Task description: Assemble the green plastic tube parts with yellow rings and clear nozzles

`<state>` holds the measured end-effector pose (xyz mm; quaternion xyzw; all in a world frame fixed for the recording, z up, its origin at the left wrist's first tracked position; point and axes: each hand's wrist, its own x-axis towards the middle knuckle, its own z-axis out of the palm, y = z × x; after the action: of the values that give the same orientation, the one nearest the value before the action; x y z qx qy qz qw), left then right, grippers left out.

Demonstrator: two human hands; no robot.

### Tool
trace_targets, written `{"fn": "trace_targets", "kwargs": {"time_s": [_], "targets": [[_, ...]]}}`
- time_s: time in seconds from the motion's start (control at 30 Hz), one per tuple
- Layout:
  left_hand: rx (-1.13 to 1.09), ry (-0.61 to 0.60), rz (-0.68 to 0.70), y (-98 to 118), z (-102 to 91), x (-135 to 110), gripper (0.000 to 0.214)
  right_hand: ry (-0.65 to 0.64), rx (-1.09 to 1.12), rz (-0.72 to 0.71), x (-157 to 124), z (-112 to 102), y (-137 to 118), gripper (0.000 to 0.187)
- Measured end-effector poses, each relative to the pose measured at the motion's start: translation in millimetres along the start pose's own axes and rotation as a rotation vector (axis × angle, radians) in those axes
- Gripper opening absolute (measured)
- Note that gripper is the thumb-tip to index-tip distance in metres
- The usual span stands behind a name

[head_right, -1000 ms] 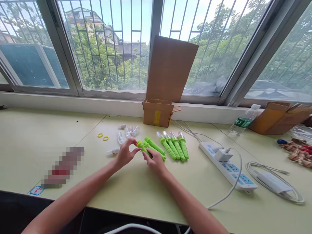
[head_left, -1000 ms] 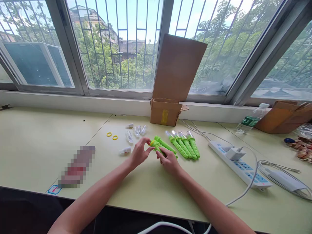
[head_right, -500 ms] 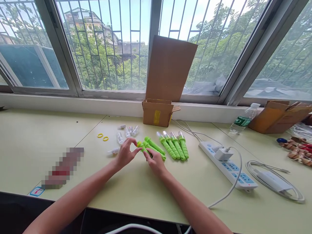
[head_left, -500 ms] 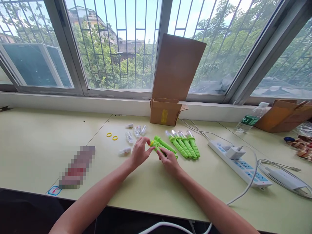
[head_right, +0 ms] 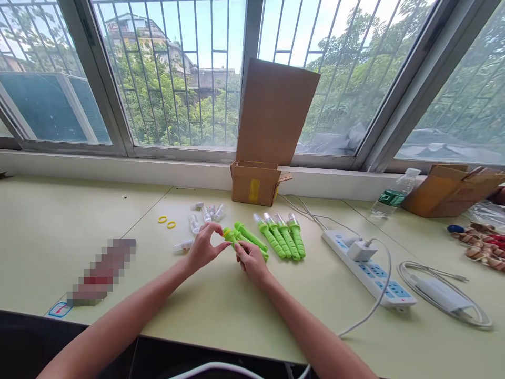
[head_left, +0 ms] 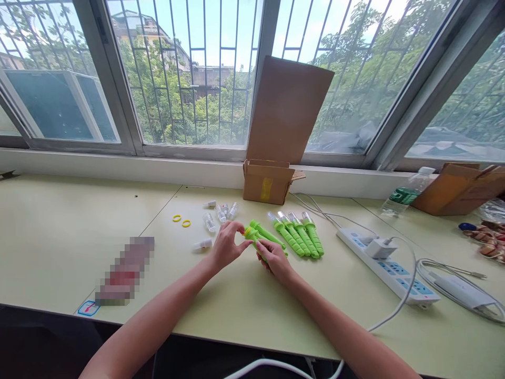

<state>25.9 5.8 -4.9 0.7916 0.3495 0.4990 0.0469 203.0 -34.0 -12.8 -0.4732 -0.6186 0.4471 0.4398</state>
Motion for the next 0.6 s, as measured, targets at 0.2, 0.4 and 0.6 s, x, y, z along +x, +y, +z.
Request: {"fn": "trace_targets", "kwargs": {"time_s": [0.2,0.4,0.6], "targets": [[0.005,0.001,0.002,2.5,0.3,-1.1,0.032,-0.02,0.049,0.044,-0.9,-0.9,-1.5,0.041],[-0.054,-0.034,-0.013,-0.8,2.3,-4.1,0.028,-0.049,0.054,0.048,-0.3,-1.6,-1.4,0.038],[-0.057,0.029,0.001,-2.0,0.0,-5.9,0.024,0.003,-0.231,-0.129,-0.3,-0.4,0.0,0.031]]}}
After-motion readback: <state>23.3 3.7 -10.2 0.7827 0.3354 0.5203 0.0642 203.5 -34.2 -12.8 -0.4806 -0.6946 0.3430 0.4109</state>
